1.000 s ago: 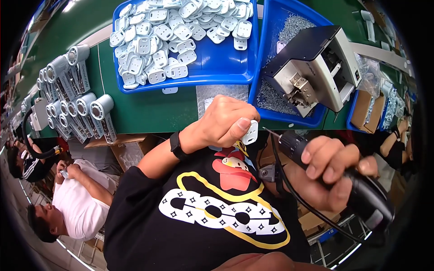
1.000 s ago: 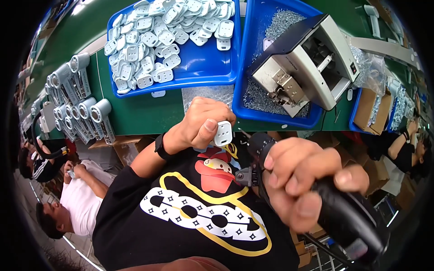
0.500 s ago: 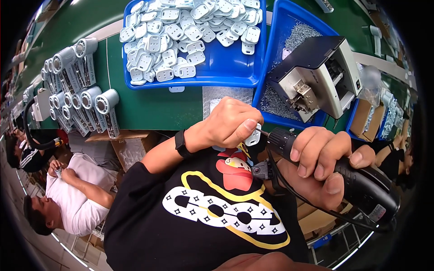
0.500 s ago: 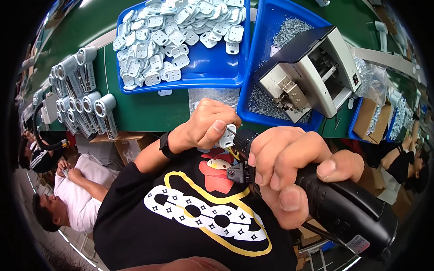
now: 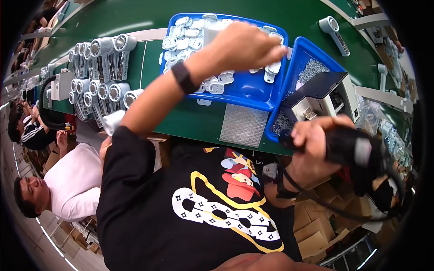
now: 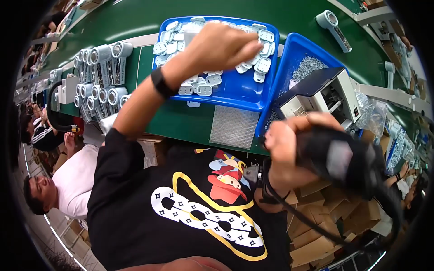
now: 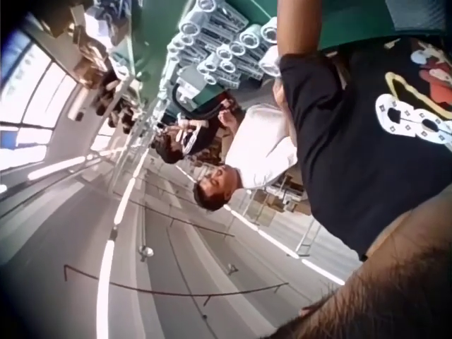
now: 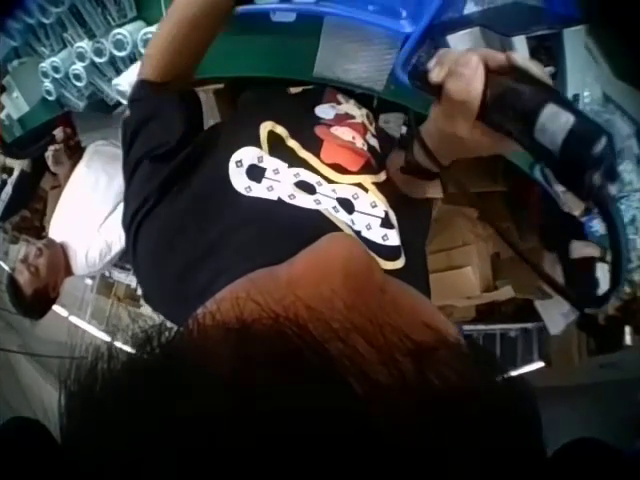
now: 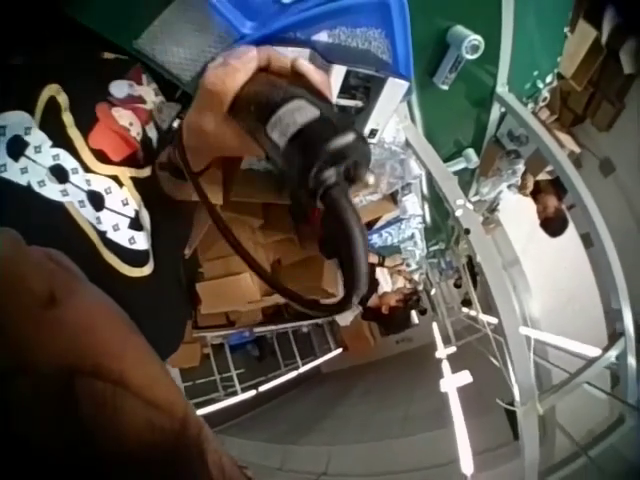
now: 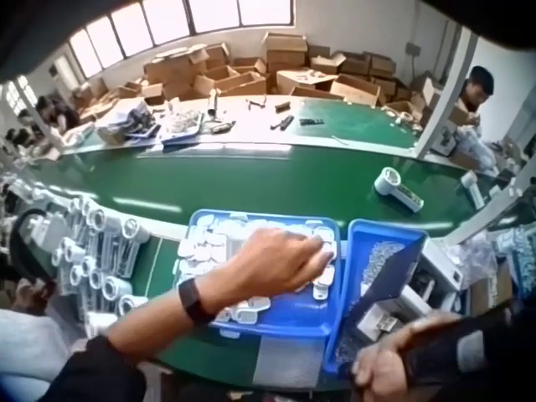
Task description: Assembling small plastic housings using an electric screwdriver at a factory workbench.
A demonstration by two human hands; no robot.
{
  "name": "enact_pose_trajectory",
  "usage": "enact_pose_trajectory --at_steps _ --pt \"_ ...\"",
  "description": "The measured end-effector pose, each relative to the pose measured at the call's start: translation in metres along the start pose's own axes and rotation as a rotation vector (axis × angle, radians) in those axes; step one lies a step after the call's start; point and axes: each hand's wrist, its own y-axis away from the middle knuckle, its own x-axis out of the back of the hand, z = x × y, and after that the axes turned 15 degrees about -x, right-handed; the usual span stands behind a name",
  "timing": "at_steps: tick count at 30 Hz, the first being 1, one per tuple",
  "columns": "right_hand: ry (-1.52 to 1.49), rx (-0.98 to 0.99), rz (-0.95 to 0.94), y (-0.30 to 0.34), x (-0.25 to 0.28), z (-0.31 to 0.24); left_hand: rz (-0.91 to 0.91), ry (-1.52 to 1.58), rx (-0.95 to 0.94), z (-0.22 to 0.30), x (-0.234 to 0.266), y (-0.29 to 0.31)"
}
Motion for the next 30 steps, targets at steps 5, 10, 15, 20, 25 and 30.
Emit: enact_pose_trajectory --at_steps 5,10,15,20,25,30 --pt "0.955 0.22 -0.351 -0.045 -0.045 0.055 -0.712 -0.362 0.023 -0.156 0.004 -0.022" --pt "1.191 0.259 -0.604 -0.058 -0.068 0.106 0.336 -0.496 0.129 -0.146 0.059 0.034" --pt "1.312 0.31 -0.612 -0.06 -0.066 0.127 0.986 0.579 0.793 -0.007 0.157 0.116" --pt "1.37 0.421 -0.511 -0.061 -0.071 0.135 0.916 0.076 1.131 0.121 0.099 0.234" --pt "1.267 0.52 -0.554 -0.064 -0.069 0.136 -0.054 -0.94 0.869 0.155 0.058 0.276" --pt "1.265 0.533 -0.504 -0.064 -0.072 0.146 0.125 -0.679 0.752 0.154 0.082 0.268"
